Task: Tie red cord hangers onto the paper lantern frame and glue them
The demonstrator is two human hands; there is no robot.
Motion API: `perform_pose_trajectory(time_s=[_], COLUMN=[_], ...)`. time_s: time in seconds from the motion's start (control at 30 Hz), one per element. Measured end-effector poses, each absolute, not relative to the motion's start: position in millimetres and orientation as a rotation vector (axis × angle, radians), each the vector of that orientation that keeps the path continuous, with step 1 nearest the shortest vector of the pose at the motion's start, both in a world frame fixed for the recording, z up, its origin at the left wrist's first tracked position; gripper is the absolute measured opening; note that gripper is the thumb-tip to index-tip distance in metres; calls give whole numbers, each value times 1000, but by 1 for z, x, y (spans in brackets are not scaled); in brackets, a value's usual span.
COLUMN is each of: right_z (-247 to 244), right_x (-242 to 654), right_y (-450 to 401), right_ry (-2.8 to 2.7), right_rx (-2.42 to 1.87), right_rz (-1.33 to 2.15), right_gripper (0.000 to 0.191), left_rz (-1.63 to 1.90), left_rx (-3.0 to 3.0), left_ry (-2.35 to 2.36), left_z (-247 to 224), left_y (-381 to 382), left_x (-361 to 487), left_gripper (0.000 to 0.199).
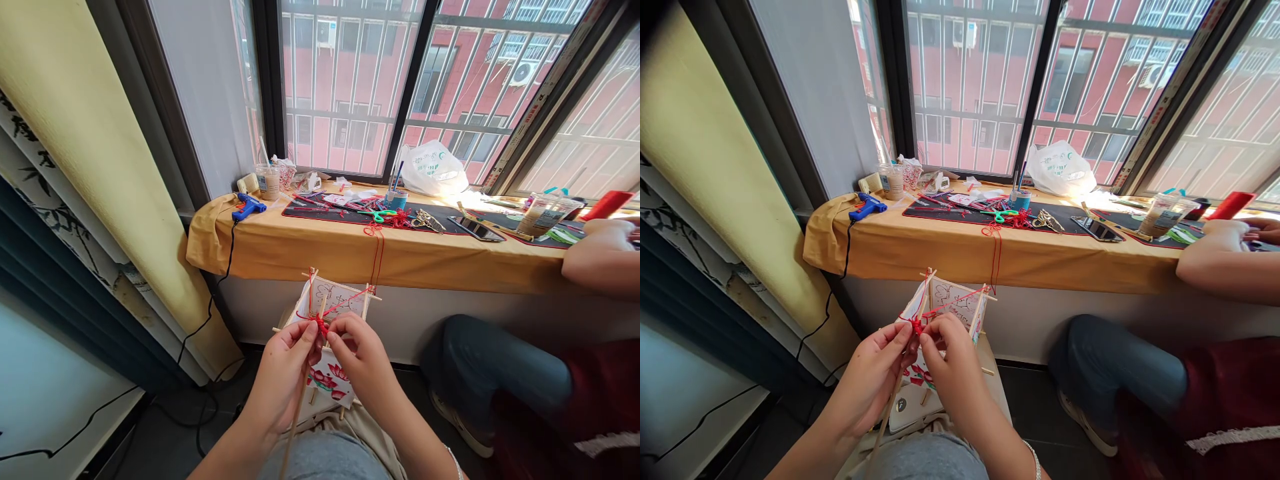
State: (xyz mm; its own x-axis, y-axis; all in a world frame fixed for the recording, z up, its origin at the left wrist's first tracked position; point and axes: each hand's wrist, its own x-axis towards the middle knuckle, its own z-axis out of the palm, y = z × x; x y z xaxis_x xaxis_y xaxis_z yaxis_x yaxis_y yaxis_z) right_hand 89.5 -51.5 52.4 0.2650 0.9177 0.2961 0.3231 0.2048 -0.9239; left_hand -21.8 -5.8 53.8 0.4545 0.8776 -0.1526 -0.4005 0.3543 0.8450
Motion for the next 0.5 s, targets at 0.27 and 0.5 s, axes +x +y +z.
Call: perform_pose_trajectory(time_s=[0.27, 0.5], right_z=[55, 59], right_x=[92, 97], right_y=[-56, -64], right_ry=[-1100, -1228], right_rx=[-1211, -1298], right_rz=[1220, 1144], right_gripper=[30, 32], left_rz=[931, 906], left_rx=[836, 812], left_ry=[680, 641], left_z=[51, 56], left_y=[-5, -7], left_x=[-22, -23], left_gripper=[31, 30])
